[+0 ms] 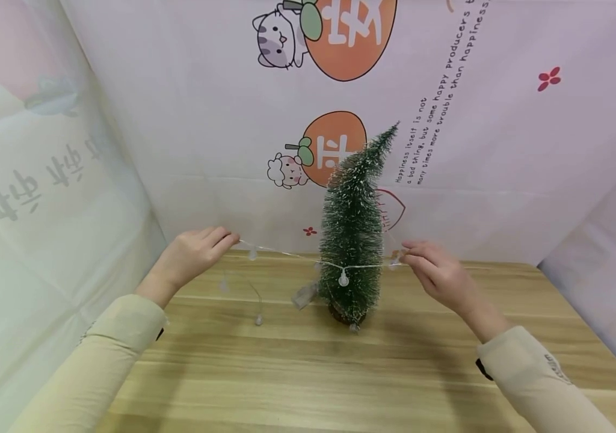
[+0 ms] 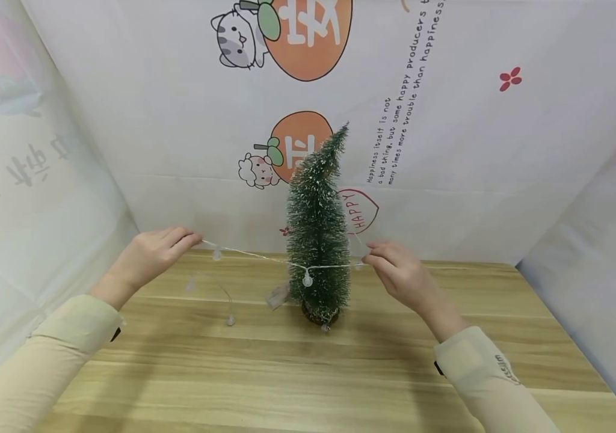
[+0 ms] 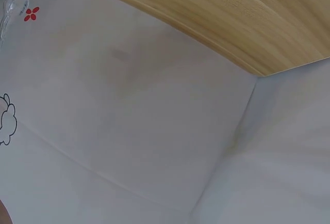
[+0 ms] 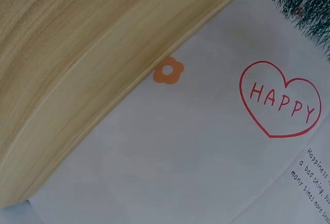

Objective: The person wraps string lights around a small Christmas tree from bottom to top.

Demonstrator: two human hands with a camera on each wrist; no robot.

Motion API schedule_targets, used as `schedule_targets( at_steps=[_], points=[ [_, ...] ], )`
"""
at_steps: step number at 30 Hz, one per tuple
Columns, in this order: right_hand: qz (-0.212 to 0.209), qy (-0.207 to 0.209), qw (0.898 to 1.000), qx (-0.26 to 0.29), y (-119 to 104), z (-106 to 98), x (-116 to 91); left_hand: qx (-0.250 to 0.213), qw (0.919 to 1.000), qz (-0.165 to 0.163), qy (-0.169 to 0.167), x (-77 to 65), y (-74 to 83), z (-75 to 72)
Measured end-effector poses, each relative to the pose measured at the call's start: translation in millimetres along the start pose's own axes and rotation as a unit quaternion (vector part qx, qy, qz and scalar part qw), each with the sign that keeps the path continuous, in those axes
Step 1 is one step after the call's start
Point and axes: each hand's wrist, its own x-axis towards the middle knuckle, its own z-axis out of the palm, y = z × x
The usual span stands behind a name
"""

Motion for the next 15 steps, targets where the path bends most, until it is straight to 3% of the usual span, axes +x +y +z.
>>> schedule_targets(
  at_steps=[15],
  points=[
    [-0.019,-0.057,0.996,-0.060,-9,6,-12,-0.002,0.9995,-0.011,-0.029,-12.3,-4.1,-3.1]
  ],
)
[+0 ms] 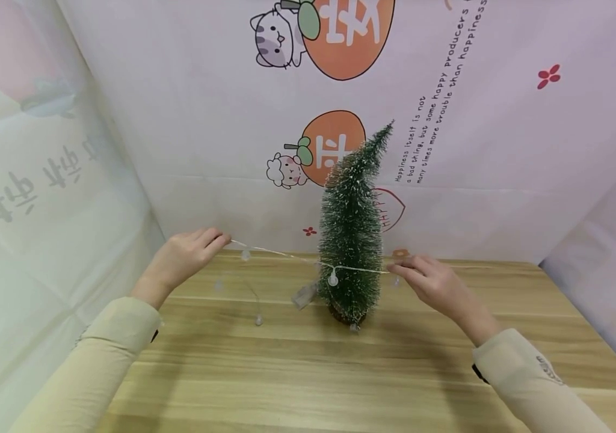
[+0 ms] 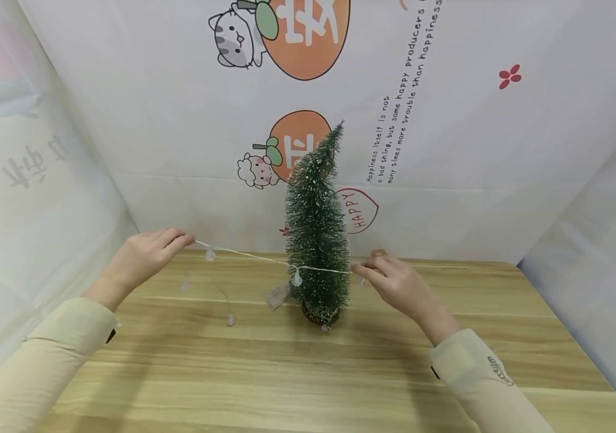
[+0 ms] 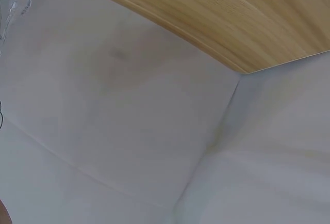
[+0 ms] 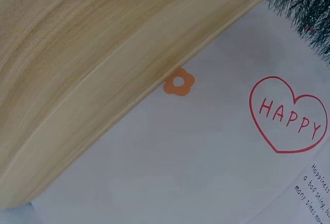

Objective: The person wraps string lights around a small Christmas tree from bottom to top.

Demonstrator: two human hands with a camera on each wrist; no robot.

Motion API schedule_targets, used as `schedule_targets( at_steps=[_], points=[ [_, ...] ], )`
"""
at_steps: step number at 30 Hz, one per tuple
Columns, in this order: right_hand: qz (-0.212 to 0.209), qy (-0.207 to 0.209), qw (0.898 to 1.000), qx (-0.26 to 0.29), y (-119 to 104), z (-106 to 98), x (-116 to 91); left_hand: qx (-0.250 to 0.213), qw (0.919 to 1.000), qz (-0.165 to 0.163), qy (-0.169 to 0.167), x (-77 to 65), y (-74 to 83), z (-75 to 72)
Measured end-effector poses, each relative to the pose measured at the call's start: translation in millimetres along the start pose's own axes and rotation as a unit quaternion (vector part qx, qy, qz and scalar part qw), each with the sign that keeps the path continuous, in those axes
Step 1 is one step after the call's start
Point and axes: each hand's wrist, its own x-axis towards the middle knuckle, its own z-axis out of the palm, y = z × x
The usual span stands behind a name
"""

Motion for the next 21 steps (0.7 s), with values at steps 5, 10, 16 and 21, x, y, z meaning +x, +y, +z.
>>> schedule_targets(
  at_steps=[5,10,16,21],
  points=[
    [-0.011,0.013,1.000,-0.005,0,5,-4,0.004,1.0000,0.001,-0.002,-2.3,-0.4,1.5],
    [-0.015,0.015,1.000,-0.006,-1,8,-5,0.013,0.9999,0.002,-0.003,-4.9,0.1,2.8],
    [-0.014,0.006,1.000,-0.017,-5,11,-7,0.026,0.9994,0.005,-0.022,-9.8,-1.1,3.8],
    [-0.018,0.008,1.000,-0.012,-7,14,-8,0.026,0.9992,0.004,-0.030,-12.6,-4.1,3.2]
  ],
)
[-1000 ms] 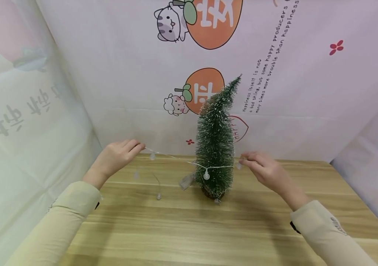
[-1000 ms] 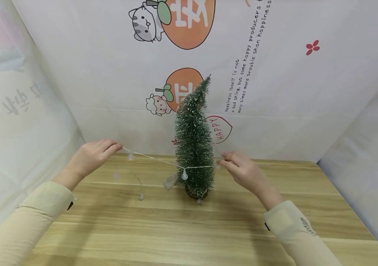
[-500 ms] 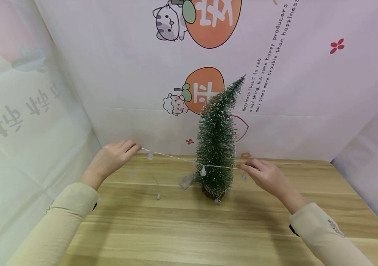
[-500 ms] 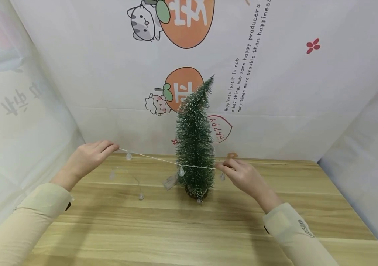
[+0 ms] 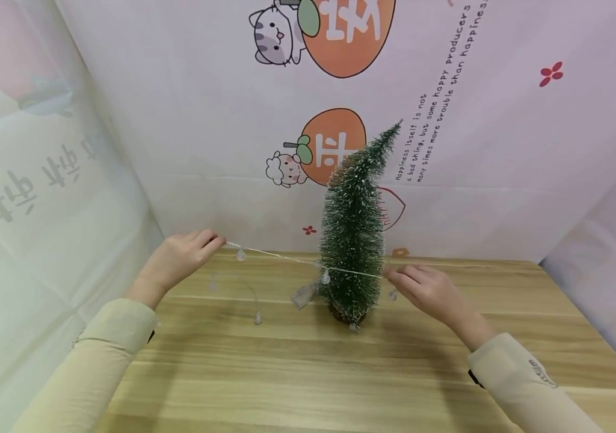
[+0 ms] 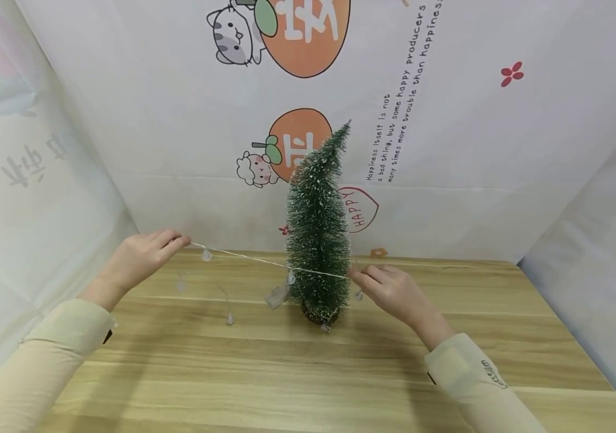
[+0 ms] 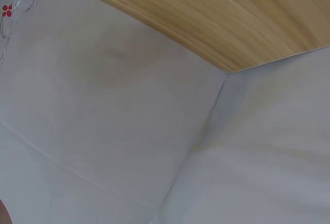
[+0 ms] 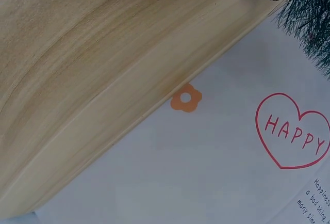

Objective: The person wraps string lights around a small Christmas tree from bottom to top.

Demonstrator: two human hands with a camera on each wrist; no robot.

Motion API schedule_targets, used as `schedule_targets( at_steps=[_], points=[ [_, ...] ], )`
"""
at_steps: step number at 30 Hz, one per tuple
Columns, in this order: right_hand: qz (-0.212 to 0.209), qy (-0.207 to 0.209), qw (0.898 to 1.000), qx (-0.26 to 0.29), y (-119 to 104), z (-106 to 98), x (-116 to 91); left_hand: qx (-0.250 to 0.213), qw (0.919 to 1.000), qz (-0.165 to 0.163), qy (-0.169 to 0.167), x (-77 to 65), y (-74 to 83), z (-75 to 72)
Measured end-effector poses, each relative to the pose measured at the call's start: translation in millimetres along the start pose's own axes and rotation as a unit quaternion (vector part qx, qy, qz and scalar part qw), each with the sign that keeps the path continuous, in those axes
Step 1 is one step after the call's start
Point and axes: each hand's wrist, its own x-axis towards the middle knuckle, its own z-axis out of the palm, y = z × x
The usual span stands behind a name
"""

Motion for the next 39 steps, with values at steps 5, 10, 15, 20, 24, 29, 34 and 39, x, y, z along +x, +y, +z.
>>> schedule_targets(
  at_steps=[5,10,15,20,24,29,34,39],
  points=[
    [-0.006,0.007,1.000,-0.003,-2,3,1,-0.008,1.0000,-0.001,-0.001,-1.8,-4.0,-1.9],
    [-0.016,0.017,1.000,-0.003,-5,7,1,-0.007,1.0000,0.000,-0.004,-4.5,-5.8,-1.8],
    [-0.011,0.020,1.000,0.009,-9,10,-1,-0.007,0.9999,-0.004,-0.011,-7.5,-5.7,-1.1],
    [-0.011,0.007,1.000,0.024,-14,13,-4,-0.003,1.0000,-0.004,-0.007,-10.2,-5.5,0.5],
    [-0.008,0.002,1.000,0.027,-16,15,-6,-0.001,1.0000,-0.009,-0.002,-10.8,-6.4,1.0],
    [-0.005,-0.001,1.000,0.026,-15,16,-6,-0.005,0.9998,-0.016,-0.004,-12.2,-8.7,0.3],
    [-0.001,0.004,1.000,0.026,-15,15,-4,-0.006,0.9998,-0.020,-0.001,-12.3,-10.6,0.6],
    [0.002,0.017,1.000,0.019,-15,14,-1,-0.007,0.9994,-0.034,-0.001,-12.5,-12.7,-0.5]
  ],
)
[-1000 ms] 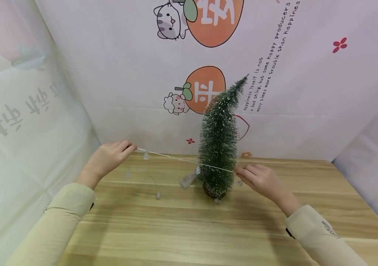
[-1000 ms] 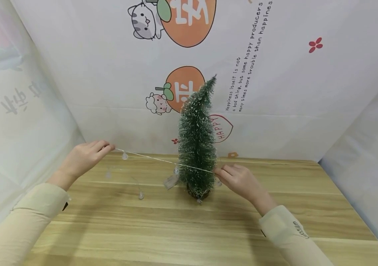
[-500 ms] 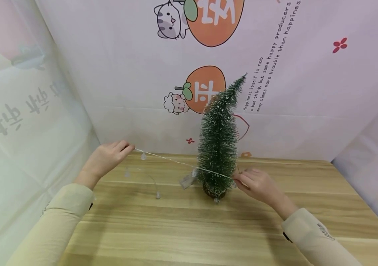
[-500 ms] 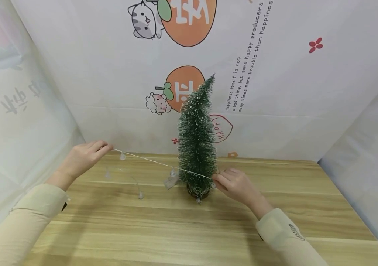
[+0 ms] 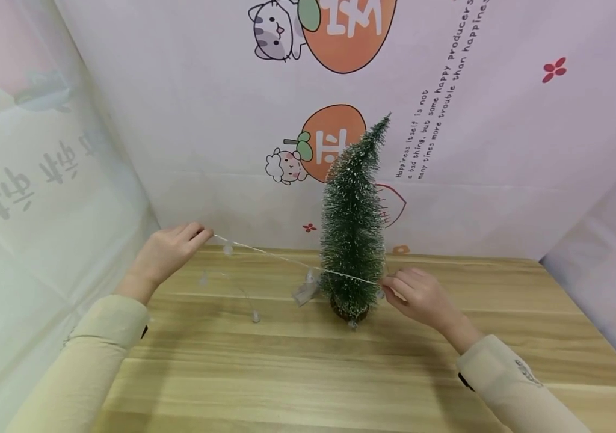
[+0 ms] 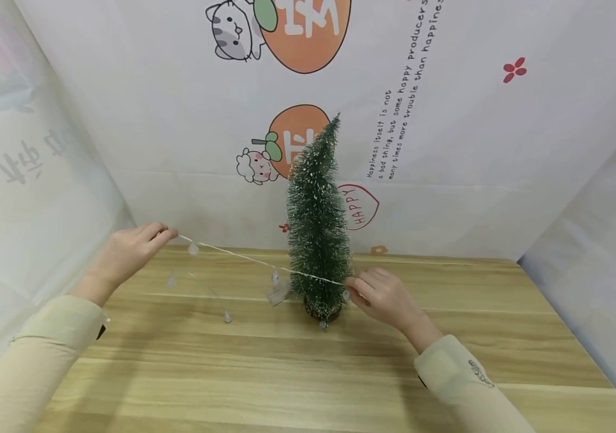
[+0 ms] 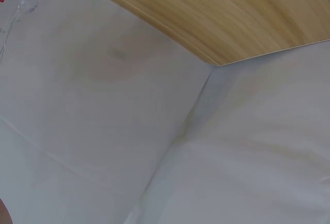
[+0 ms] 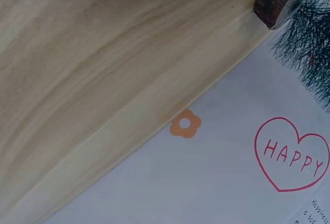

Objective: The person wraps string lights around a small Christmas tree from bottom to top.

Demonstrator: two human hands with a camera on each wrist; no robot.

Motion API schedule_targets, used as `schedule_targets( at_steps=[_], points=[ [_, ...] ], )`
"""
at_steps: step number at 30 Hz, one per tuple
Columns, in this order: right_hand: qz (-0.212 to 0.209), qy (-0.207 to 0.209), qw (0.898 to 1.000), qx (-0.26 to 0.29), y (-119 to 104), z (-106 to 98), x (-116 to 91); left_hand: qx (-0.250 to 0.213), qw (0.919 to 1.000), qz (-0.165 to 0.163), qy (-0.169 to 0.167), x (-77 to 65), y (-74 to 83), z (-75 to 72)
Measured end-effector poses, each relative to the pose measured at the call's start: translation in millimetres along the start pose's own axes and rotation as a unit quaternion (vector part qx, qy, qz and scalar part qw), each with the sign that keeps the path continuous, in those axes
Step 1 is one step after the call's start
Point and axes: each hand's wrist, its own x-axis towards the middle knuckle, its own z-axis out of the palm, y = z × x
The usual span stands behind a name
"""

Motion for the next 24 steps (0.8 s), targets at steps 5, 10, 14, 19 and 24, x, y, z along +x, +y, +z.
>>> schedule_targets(
  at_steps=[5,10,14,19,24],
  points=[
    [0.000,-0.002,1.000,0.001,-1,1,2,-0.001,0.9999,-0.007,-0.011,-0.9,-0.2,-2.1],
    [0.008,0.004,1.000,-0.013,-2,2,-3,0.000,0.9998,-0.006,-0.020,-1.1,1.2,-1.3],
    [0.021,0.019,0.999,-0.028,-2,2,-5,0.002,0.9999,-0.005,-0.016,-0.6,1.4,-0.2],
    [0.040,0.017,0.999,-0.026,-4,3,-8,0.003,0.9999,0.003,-0.013,0.1,2.9,0.9],
    [0.051,-0.012,0.999,-0.006,-7,4,-14,0.009,0.9998,0.011,-0.014,-0.1,5.1,2.7]
  ],
)
